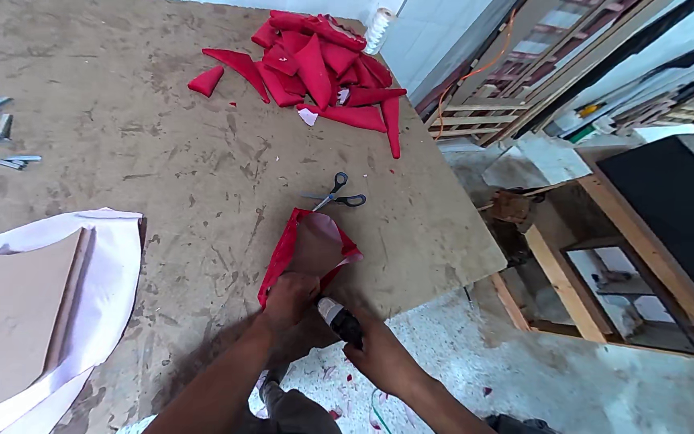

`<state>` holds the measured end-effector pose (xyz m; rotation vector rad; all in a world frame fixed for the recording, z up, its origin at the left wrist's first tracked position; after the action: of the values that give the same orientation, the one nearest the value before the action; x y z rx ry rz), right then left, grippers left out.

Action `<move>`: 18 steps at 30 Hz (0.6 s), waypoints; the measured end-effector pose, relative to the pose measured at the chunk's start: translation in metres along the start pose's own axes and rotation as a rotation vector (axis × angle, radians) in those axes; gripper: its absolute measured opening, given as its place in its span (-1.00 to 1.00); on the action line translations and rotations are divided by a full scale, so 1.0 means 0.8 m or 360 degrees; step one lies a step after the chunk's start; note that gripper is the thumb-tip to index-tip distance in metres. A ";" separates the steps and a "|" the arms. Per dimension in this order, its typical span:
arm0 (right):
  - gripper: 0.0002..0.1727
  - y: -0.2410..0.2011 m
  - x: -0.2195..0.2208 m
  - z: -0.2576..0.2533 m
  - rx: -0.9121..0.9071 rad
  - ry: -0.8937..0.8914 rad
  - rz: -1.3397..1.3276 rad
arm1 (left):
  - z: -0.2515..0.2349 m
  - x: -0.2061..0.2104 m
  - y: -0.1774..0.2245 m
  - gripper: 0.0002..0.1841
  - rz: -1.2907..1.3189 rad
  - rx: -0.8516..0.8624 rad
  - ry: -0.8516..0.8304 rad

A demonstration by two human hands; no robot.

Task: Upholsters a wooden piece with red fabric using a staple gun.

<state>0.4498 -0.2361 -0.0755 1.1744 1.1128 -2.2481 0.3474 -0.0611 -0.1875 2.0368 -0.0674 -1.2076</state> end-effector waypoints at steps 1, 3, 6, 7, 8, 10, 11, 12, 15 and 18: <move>-0.45 -0.002 0.002 0.002 -0.0004 -0.0023 0.0000 | 0.000 0.000 -0.001 -0.60 -0.0006 0.0001 -0.0013; -0.43 -0.007 0.009 0.008 0.0008 -0.0065 -0.0020 | 0.002 0.003 -0.002 -0.60 -0.0026 0.0055 0.0064; -0.40 -0.012 0.017 0.017 0.0053 -0.0087 -0.0021 | 0.000 0.005 -0.002 -0.61 -0.0052 0.0097 0.0103; -0.39 -0.013 0.018 0.018 0.0060 -0.0092 -0.0026 | 0.000 0.004 -0.002 -0.60 -0.0046 0.0100 0.0096; -0.37 -0.014 0.020 0.020 0.0054 -0.0093 -0.0039 | -0.001 0.002 -0.003 -0.60 -0.0041 0.0109 0.0107; -0.37 -0.017 0.025 0.025 0.0034 -0.0094 -0.0062 | -0.002 0.002 -0.003 -0.61 -0.0040 0.0130 0.0159; -0.38 -0.019 0.029 0.027 0.0022 -0.0095 -0.0070 | -0.001 0.003 -0.003 -0.60 -0.0048 0.0138 0.0179; -0.39 -0.020 0.033 0.029 0.0017 -0.0094 -0.0074 | -0.001 0.004 -0.004 -0.60 -0.0059 0.0148 0.0190; -0.44 -0.019 0.036 0.030 0.0032 -0.0102 -0.0071 | -0.003 0.006 -0.003 -0.61 -0.0075 0.0154 0.0214; -0.40 -0.014 0.024 0.035 0.0017 -0.0094 -0.0157 | -0.006 0.000 -0.001 -0.60 -0.0018 0.0074 0.0210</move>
<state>0.4175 -0.2505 -0.0761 1.0715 1.1606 -2.3495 0.3510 -0.0581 -0.1865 2.1549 -0.0207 -1.0848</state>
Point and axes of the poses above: each hand's wrist, its own z-axis away from the middle knuckle, its own x-axis out of the palm, y = z × x, the point moved 1 cm from there along -z, towards the middle knuckle, and after that the axes turned 13 degrees about y, right-handed, at the moved point
